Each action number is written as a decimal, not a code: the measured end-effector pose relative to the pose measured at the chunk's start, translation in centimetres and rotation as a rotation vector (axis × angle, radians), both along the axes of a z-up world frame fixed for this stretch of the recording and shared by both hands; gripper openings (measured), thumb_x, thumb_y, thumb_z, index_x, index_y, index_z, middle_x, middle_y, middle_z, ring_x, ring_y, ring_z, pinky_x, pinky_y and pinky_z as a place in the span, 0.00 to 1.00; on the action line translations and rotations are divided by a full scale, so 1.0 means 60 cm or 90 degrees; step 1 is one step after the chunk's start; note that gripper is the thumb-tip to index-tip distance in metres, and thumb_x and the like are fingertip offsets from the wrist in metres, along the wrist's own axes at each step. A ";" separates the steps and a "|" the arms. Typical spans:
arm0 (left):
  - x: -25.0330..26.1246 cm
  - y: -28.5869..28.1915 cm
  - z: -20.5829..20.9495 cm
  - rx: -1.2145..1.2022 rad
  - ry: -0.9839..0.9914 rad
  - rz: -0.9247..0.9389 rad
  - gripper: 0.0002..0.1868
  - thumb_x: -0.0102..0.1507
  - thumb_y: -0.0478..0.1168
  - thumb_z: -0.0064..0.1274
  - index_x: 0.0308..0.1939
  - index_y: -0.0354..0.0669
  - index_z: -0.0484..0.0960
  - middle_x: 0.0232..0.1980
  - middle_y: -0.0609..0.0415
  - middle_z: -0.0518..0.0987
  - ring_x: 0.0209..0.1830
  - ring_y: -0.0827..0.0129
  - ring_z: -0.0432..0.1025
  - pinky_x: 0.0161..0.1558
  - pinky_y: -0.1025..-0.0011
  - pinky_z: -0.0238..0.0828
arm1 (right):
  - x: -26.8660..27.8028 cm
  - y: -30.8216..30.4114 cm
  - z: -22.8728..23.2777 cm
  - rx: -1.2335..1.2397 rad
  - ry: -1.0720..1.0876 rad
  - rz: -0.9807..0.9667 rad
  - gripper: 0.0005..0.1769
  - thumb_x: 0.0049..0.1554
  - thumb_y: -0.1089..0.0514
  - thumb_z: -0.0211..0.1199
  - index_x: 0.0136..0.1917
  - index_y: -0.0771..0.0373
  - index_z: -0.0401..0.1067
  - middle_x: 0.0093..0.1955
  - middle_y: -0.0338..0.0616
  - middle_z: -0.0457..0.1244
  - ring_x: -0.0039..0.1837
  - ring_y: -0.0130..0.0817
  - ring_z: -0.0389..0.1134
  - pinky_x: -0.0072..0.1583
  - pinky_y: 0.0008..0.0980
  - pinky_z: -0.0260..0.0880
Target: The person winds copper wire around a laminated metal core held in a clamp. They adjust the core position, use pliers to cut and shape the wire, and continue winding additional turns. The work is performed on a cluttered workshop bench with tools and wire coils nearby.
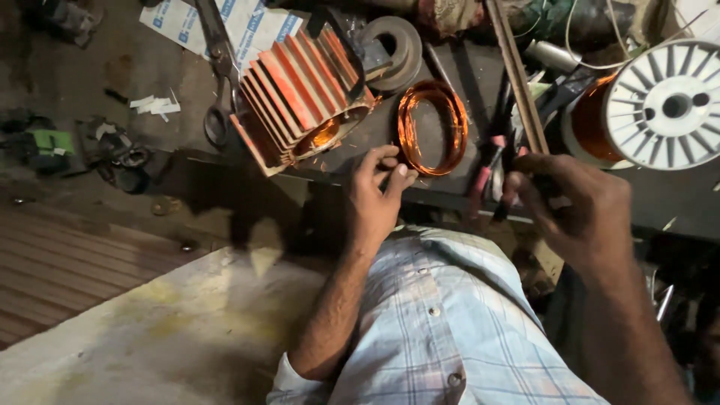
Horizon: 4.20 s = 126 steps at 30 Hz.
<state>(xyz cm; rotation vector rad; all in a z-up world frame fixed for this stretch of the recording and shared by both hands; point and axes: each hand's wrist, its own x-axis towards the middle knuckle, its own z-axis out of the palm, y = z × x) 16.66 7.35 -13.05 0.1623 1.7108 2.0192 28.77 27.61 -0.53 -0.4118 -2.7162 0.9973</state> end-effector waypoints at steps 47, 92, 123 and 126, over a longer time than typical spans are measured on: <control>0.161 -0.067 0.095 -0.138 0.505 -0.327 0.13 0.61 0.45 0.65 0.40 0.44 0.78 0.34 0.51 0.80 0.36 0.57 0.78 0.39 0.63 0.74 | 0.183 -0.081 -0.187 -0.599 -0.059 -0.005 0.15 0.67 0.59 0.59 0.63 0.70 0.66 0.58 0.44 0.62 0.62 0.33 0.64 0.63 0.34 0.66; 0.207 -0.206 -0.077 -0.164 0.233 0.192 0.07 0.72 0.37 0.51 0.48 0.36 0.80 0.42 0.44 0.83 0.41 0.55 0.81 0.40 0.69 0.75 | 0.019 -0.158 -0.191 0.008 -0.534 0.402 0.38 0.60 0.51 0.57 0.80 0.61 0.53 0.78 0.57 0.54 0.71 0.53 0.64 0.68 0.43 0.67; 0.189 -0.197 -0.105 -0.205 0.162 0.122 0.05 0.69 0.36 0.53 0.42 0.36 0.81 0.27 0.50 0.79 0.25 0.64 0.77 0.28 0.70 0.70 | 0.002 -0.165 -0.203 0.049 -0.540 0.407 0.33 0.60 0.53 0.59 0.75 0.65 0.60 0.70 0.64 0.60 0.65 0.55 0.69 0.65 0.46 0.71; 0.184 -0.196 -0.110 -0.203 0.201 0.159 0.04 0.68 0.35 0.54 0.42 0.36 0.81 0.28 0.48 0.79 0.25 0.62 0.76 0.29 0.68 0.70 | 0.005 -0.165 -0.204 0.057 -0.656 0.353 0.29 0.57 0.54 0.61 0.71 0.61 0.68 0.59 0.62 0.69 0.59 0.50 0.74 0.62 0.45 0.75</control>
